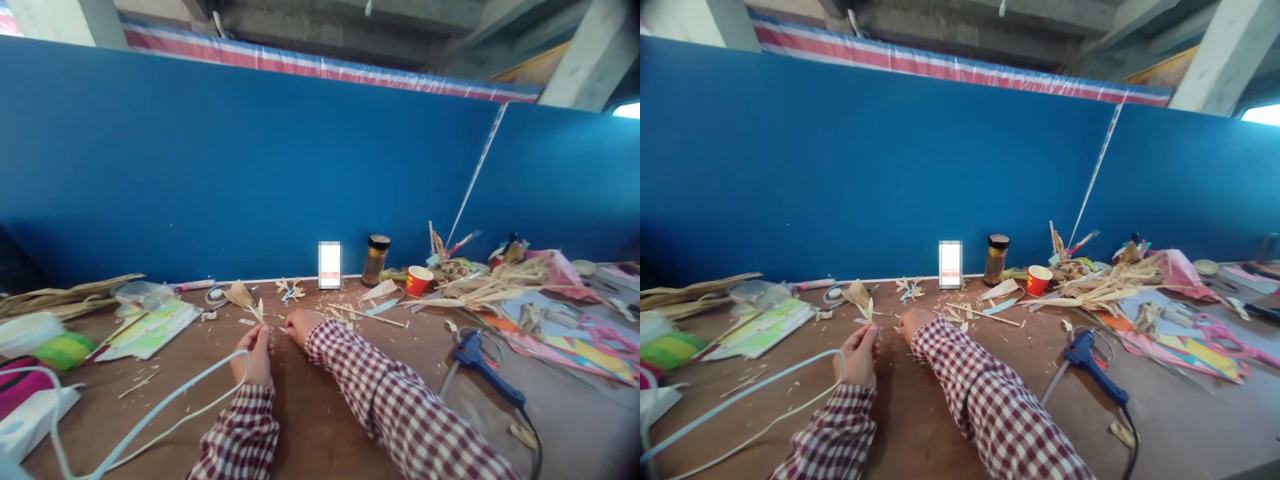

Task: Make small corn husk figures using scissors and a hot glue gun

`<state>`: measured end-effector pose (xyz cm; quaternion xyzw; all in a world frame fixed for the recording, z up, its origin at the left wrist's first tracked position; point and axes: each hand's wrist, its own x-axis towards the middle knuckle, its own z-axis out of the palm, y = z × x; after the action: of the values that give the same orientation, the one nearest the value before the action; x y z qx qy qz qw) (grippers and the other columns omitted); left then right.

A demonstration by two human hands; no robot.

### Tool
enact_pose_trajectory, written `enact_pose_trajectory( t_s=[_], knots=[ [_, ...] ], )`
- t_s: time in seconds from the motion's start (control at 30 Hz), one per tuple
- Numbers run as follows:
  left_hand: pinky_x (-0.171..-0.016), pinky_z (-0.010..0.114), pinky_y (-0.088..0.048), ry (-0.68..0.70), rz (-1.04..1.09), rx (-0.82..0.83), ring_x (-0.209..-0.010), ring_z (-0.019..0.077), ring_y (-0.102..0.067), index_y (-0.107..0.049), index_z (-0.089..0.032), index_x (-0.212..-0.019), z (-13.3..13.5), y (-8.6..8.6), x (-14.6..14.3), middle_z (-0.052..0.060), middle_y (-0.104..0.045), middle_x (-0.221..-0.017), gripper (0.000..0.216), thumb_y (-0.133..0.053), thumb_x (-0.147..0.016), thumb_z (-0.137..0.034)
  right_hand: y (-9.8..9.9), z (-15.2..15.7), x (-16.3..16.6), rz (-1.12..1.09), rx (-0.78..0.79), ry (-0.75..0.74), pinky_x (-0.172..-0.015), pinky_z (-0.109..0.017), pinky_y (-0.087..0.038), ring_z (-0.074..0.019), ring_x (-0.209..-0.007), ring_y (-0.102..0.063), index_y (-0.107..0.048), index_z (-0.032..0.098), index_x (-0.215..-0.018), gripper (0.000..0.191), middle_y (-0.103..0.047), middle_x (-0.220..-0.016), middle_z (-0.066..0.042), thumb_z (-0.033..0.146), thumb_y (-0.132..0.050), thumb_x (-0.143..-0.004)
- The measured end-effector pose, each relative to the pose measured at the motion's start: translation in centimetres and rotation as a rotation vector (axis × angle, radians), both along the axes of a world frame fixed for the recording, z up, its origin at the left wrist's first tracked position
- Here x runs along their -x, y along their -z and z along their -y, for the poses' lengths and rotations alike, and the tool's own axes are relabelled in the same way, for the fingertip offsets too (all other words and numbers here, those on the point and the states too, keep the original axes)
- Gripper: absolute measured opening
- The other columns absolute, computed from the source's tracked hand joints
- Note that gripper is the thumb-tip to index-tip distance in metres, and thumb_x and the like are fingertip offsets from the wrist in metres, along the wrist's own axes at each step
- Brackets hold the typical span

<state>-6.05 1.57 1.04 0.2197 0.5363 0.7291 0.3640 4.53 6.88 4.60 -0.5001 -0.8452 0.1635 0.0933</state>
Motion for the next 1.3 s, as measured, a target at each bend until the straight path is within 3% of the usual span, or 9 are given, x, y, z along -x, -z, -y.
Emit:
enact_pose_trajectory(
  t_s=[0.1,0.23,0.4,0.5,0.67,0.8,1.03,1.3],
  knots=[
    [-0.039,0.019,-0.035,0.03,0.011,0.005,-0.041,0.0051,-0.043,-0.063,-0.012,-0.076,0.2,-0.4,-0.2,0.0,-0.062,-0.063,0.032,-0.067,-0.054,-0.035,0.3,-0.9,1.1,0.019,0.072,0.022,-0.065,-0.031,-0.042,-0.0229,-0.075,-0.059,-0.066,0.015,-0.071,0.012,-0.066,-0.077,-0.009,0.026,-0.062,-0.069],
    [-0.038,0.018,-0.034,0.059,0.053,-0.005,-0.041,0.0047,-0.043,-0.062,-0.011,-0.077,0.3,-0.5,-0.3,0.001,-0.062,-0.063,0.032,-0.068,-0.054,-0.034,0.8,-1.5,0.9,-0.043,0.118,0.034,-0.061,-0.027,-0.042,-0.0174,-0.067,-0.059,-0.063,0.017,-0.066,0.005,-0.065,-0.069,-0.003,0.021,-0.062,-0.068],
    [-0.035,0.016,-0.033,0.087,0.15,0.002,-0.039,0.0033,-0.043,-0.062,-0.012,-0.079,0.3,-0.3,-0.7,0.001,-0.063,-0.066,0.034,-0.07,-0.052,-0.032,1.0,-1.2,-1.1,-0.216,0.041,0.087,-0.066,-0.025,-0.043,-0.0134,-0.075,-0.056,-0.057,0.017,-0.084,0.015,-0.062,-0.082,-0.003,0.027,-0.058,-0.073],
    [-0.034,0.012,-0.032,0.223,0.219,0.035,-0.039,0.0015,-0.042,-0.062,-0.013,-0.078,0.6,-0.2,-1.6,0.0,-0.062,-0.065,0.03,-0.071,-0.054,-0.028,0.7,0.3,-2.9,-0.477,0.11,0.101,-0.061,-0.024,-0.045,-0.0111,-0.066,-0.056,-0.053,0.016,-0.091,0.023,-0.061,-0.076,-0.002,0.026,-0.058,-0.072],
    [-0.036,0.011,-0.04,0.497,0.309,0.103,-0.04,0.0016,-0.046,-0.061,-0.013,-0.077,1.7,-0.1,-3.5,-0.001,-0.06,-0.063,0.02,-0.07,-0.061,-0.02,0.8,4.1,-6.3,-1.011,0.408,0.066,-0.057,-0.024,-0.046,-0.0112,-0.06,-0.055,-0.054,0.016,-0.078,0.016,-0.059,-0.067,0.0,0.03,-0.059,-0.071],
    [-0.042,0.012,-0.046,0.646,0.326,0.096,-0.046,0.0035,-0.052,-0.061,-0.011,-0.074,2.5,-0.3,-4.4,0.002,-0.061,-0.066,0.009,-0.066,-0.067,-0.015,1.9,5.5,-8.2,-1.122,0.348,0.126,-0.051,-0.021,-0.041,-0.0095,-0.056,-0.051,-0.057,0.017,-0.072,0.016,-0.056,-0.063,0.002,0.031,-0.063,-0.068],
    [-0.044,0.013,-0.048,0.674,0.296,0.179,-0.046,0.0045,-0.054,-0.061,-0.009,-0.075,2.7,0.2,-5.3,0.004,-0.062,-0.063,0.006,-0.063,-0.07,-0.01,3.4,4.9,-8.8,-1.315,0.548,0.231,-0.053,-0.021,-0.043,-0.0093,-0.056,-0.053,-0.055,0.016,-0.072,0.023,-0.058,-0.062,0.002,0.034,-0.067,-0.064],
    [-0.042,0.014,-0.048,0.673,0.237,0.222,-0.045,0.0058,-0.055,-0.063,-0.009,-0.079,3.1,0.5,-5.7,0.005,-0.063,-0.061,0.015,-0.068,-0.065,-0.014,4.2,4.9,-8.8,-1.305,0.549,0.216,-0.051,-0.019,-0.041,-0.0074,-0.054,-0.053,-0.054,0.017,-0.072,0.021,-0.057,-0.064,0.004,0.034,-0.065,-0.066]
  ],
)
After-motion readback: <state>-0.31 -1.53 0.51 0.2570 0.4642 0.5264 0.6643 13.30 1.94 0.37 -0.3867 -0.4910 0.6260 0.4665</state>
